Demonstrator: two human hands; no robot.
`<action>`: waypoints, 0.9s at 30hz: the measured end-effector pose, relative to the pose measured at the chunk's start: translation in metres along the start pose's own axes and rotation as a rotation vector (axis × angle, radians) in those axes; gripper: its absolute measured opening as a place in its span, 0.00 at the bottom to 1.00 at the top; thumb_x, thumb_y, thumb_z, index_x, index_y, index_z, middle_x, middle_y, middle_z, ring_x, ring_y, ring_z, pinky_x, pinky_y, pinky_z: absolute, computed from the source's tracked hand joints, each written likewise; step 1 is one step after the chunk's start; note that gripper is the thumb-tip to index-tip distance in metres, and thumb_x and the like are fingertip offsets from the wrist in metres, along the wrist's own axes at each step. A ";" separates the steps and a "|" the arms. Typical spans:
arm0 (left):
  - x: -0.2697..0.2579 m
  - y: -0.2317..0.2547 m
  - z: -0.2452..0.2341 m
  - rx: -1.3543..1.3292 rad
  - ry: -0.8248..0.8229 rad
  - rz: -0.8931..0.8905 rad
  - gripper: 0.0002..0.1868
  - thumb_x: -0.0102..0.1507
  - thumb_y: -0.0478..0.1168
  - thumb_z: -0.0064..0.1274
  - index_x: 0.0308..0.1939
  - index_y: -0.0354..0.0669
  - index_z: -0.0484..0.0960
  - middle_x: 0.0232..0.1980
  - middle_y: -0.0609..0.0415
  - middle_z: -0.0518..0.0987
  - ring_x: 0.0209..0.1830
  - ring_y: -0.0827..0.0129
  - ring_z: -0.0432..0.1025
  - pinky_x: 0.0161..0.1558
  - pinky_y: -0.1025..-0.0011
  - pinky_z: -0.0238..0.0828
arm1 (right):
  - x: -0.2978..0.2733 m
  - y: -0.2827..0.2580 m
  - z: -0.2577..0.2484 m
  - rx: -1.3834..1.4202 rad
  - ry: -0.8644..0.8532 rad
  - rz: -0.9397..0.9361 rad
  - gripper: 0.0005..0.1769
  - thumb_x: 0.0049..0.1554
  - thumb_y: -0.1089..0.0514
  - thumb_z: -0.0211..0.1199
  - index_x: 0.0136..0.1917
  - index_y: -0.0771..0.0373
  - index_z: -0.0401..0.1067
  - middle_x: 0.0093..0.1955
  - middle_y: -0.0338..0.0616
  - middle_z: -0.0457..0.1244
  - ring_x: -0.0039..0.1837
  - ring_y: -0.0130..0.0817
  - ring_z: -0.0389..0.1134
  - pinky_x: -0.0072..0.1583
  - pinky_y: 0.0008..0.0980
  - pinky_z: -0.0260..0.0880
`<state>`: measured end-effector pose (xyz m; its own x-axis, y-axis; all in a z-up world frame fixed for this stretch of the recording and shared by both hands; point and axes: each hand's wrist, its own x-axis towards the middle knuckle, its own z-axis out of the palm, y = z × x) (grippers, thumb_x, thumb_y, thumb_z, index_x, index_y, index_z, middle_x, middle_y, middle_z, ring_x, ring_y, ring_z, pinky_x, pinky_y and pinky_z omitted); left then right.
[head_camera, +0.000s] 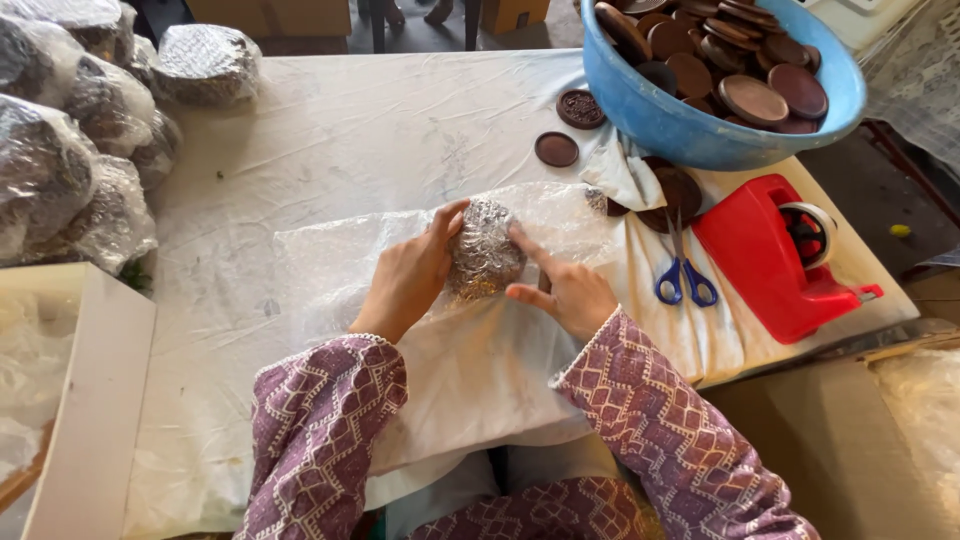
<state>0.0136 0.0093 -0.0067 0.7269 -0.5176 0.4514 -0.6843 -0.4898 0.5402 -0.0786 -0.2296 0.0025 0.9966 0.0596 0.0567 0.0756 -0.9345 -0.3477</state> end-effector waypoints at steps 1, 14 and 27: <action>0.000 0.002 -0.002 0.005 0.011 0.012 0.33 0.66 0.30 0.45 0.74 0.53 0.56 0.53 0.49 0.85 0.35 0.50 0.79 0.31 0.53 0.74 | 0.004 0.010 0.010 -0.119 -0.081 0.024 0.54 0.52 0.23 0.52 0.85 0.34 0.36 0.30 0.43 0.65 0.33 0.40 0.71 0.43 0.39 0.74; -0.002 0.013 0.000 0.085 0.197 0.200 0.18 0.72 0.44 0.46 0.64 0.46 0.74 0.59 0.47 0.83 0.57 0.56 0.78 0.49 0.60 0.77 | -0.085 0.063 -0.124 -0.070 0.519 -0.017 0.27 0.58 0.35 0.63 0.62 0.52 0.69 0.47 0.41 0.69 0.44 0.35 0.71 0.46 0.35 0.72; -0.005 0.023 0.001 0.307 0.107 0.205 0.29 0.68 0.58 0.50 0.62 0.39 0.80 0.66 0.45 0.77 0.68 0.57 0.71 0.61 0.62 0.72 | -0.183 0.245 -0.168 -0.129 0.530 0.535 0.18 0.60 0.41 0.66 0.54 0.53 0.81 0.54 0.44 0.65 0.50 0.37 0.72 0.53 0.38 0.71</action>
